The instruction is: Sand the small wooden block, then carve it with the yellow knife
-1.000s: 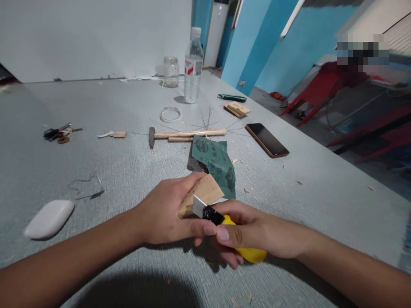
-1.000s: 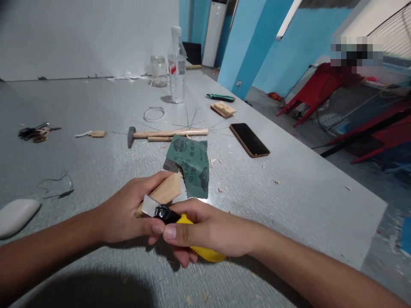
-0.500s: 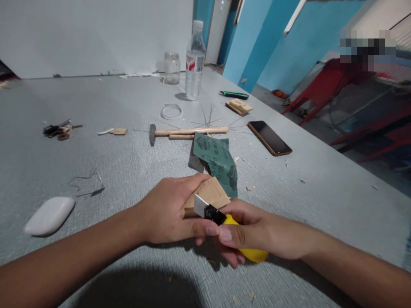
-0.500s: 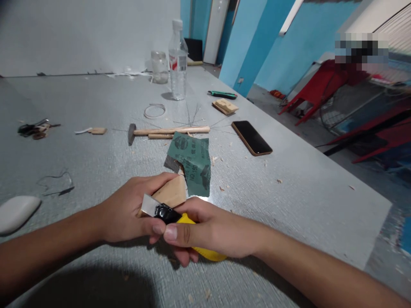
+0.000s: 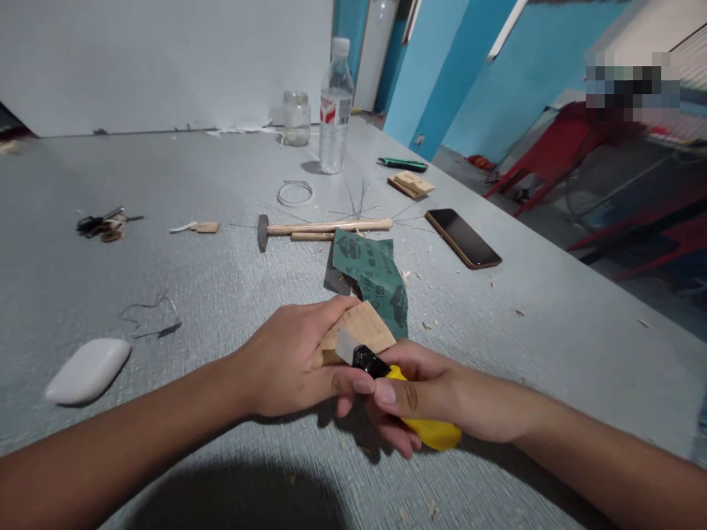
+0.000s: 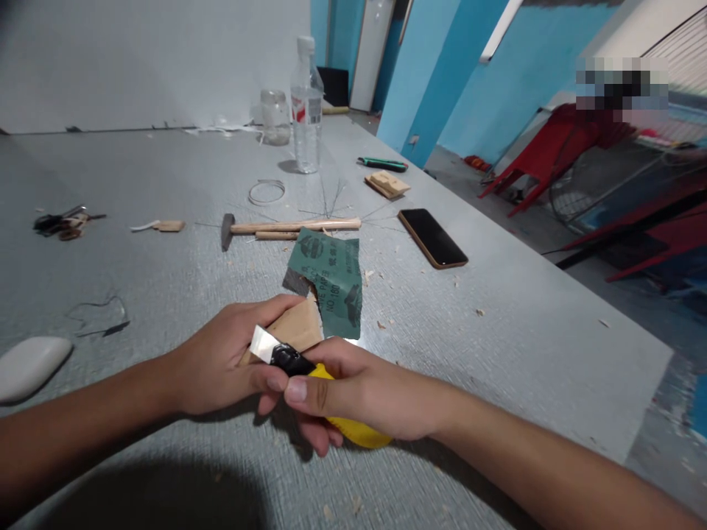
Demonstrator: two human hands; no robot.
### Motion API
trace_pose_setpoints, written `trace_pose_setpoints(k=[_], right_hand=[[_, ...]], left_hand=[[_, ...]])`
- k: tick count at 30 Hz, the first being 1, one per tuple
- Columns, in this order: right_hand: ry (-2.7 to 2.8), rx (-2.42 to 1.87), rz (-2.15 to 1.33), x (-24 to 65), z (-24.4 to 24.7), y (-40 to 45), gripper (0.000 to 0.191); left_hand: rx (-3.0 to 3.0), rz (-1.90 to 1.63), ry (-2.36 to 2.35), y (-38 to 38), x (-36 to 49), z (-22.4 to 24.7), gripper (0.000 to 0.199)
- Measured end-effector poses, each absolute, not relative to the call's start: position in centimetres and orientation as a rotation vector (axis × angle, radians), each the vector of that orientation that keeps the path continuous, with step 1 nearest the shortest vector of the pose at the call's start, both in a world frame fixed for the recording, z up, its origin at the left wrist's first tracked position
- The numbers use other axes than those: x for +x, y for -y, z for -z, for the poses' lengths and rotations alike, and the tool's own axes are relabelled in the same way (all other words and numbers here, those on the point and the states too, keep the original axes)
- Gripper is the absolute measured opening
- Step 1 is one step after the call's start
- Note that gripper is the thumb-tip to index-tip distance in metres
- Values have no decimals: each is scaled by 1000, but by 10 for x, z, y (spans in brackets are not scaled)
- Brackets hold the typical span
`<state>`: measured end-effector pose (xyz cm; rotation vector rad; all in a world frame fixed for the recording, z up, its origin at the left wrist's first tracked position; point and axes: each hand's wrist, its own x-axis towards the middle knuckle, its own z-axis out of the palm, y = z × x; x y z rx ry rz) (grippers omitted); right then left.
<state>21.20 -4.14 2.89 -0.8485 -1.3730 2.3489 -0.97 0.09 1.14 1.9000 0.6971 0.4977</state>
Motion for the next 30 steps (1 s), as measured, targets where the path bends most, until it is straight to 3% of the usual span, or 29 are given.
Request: trace_pose_setpoints(k=[20, 30], right_hand=[[1535, -942, -2393, 215, -37, 39, 54], [1534, -956, -2398, 215, -36, 39, 52]], left_hand=[[1938, -607, -702, 1, -10, 0, 77], [1961, -556, -669, -1, -11, 0, 76]])
